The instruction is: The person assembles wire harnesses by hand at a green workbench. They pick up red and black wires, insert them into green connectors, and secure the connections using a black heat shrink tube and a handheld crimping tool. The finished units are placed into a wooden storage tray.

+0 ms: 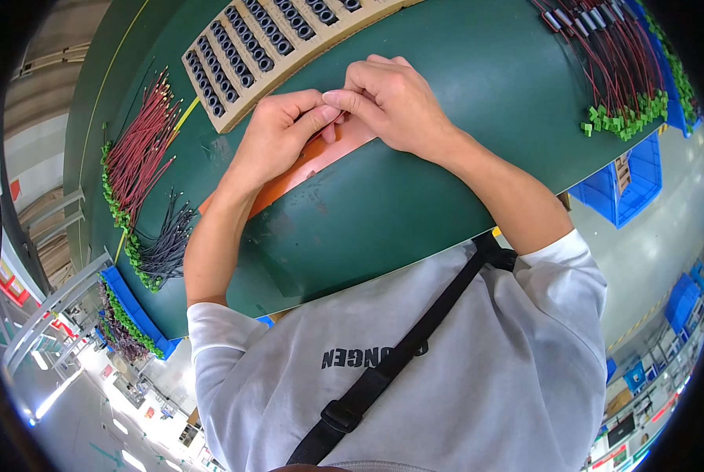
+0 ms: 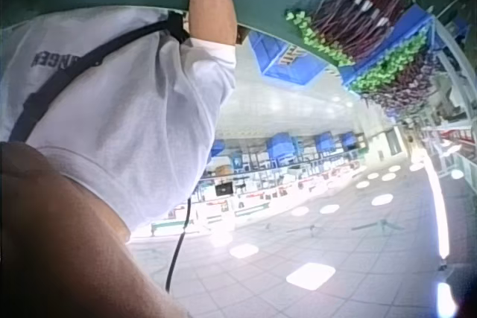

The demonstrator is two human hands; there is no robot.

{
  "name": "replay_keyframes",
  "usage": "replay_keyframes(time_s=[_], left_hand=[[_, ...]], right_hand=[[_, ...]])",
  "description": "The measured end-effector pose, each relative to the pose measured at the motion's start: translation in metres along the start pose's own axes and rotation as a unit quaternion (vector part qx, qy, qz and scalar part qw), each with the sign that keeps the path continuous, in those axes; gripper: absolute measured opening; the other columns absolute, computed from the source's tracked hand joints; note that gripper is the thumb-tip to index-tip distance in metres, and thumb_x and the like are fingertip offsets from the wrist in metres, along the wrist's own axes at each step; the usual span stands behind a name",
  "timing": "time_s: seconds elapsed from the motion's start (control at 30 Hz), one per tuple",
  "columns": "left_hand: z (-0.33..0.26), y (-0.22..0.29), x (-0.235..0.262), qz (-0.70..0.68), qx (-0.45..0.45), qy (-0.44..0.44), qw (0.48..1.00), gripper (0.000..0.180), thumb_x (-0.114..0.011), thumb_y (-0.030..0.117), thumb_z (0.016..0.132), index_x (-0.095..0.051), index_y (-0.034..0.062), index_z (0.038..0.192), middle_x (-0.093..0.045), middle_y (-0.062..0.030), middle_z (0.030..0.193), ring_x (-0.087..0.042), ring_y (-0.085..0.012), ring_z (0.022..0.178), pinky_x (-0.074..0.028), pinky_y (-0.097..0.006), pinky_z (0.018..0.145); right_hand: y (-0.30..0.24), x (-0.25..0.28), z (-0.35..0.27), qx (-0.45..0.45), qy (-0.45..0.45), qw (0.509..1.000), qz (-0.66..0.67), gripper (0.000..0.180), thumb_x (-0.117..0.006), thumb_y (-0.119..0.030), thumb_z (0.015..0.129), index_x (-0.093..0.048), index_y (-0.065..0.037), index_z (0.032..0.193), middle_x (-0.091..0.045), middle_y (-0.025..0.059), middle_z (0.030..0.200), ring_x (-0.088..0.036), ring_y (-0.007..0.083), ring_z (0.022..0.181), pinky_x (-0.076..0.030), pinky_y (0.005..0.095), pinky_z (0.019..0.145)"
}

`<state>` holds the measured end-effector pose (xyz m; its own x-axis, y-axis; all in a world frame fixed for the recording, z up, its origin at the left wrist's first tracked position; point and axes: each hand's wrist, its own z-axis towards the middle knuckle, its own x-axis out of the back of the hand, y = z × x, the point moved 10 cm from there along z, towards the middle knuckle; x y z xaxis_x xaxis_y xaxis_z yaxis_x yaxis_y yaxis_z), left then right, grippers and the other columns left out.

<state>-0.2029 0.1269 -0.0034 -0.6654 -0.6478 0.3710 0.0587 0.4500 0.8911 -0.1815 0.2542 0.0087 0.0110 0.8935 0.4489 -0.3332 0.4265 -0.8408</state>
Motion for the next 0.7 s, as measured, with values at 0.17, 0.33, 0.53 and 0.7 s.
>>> replay_keyframes(time_s=[0.17,0.33,0.53,0.7], left_hand=[[0.001,-0.009,-0.002,-0.041,0.029,-0.009,0.999,0.021,-0.065,0.016,0.101,-0.074,0.0002,0.090,-0.068,-0.0039,0.070,-0.059,-0.0099,0.062,-0.047,-0.029,0.058],[0.005,-0.020,-0.005,0.027,0.069,-0.037,0.997,0.017,-0.066,0.014,0.101,-0.075,0.0009,0.096,-0.068,-0.0008,0.075,-0.055,-0.0076,0.065,-0.046,-0.026,0.058],[-0.030,0.027,0.031,0.077,-0.068,0.062,0.993,0.023,-0.074,0.019,0.093,-0.074,0.0011,0.108,-0.067,-0.0030,0.092,-0.056,-0.0131,0.080,-0.049,-0.028,0.073],[-0.095,0.006,0.037,0.179,-0.095,0.157,0.967,0.033,-0.076,0.007,0.088,-0.071,-0.0013,0.119,-0.070,-0.0104,0.103,-0.066,-0.0208,0.094,-0.053,-0.034,0.084]], right_hand=[[0.001,-0.002,-0.004,-0.002,0.007,1.000,0.000,0.036,-0.071,-0.028,0.096,-0.056,-0.007,0.071,-0.053,0.0045,0.064,-0.053,0.0235,0.067,-0.041,0.0378,0.074],[0.003,-0.005,-0.004,0.012,0.010,1.000,-0.010,0.037,-0.071,-0.029,0.097,-0.056,-0.007,0.071,-0.052,0.0037,0.063,-0.051,0.0224,0.066,-0.040,0.0374,0.072],[0.002,0.004,0.001,-0.017,0.021,1.000,0.007,0.035,-0.075,-0.027,0.094,-0.058,-0.006,0.071,-0.050,0.0017,0.062,-0.049,0.0200,0.065,-0.038,0.0366,0.070],[-0.019,0.007,0.005,-0.035,0.027,0.999,0.025,0.023,-0.078,-0.019,0.092,-0.065,-0.004,0.082,-0.053,0.0008,0.067,-0.051,0.0118,0.068,-0.041,0.0303,0.068]])
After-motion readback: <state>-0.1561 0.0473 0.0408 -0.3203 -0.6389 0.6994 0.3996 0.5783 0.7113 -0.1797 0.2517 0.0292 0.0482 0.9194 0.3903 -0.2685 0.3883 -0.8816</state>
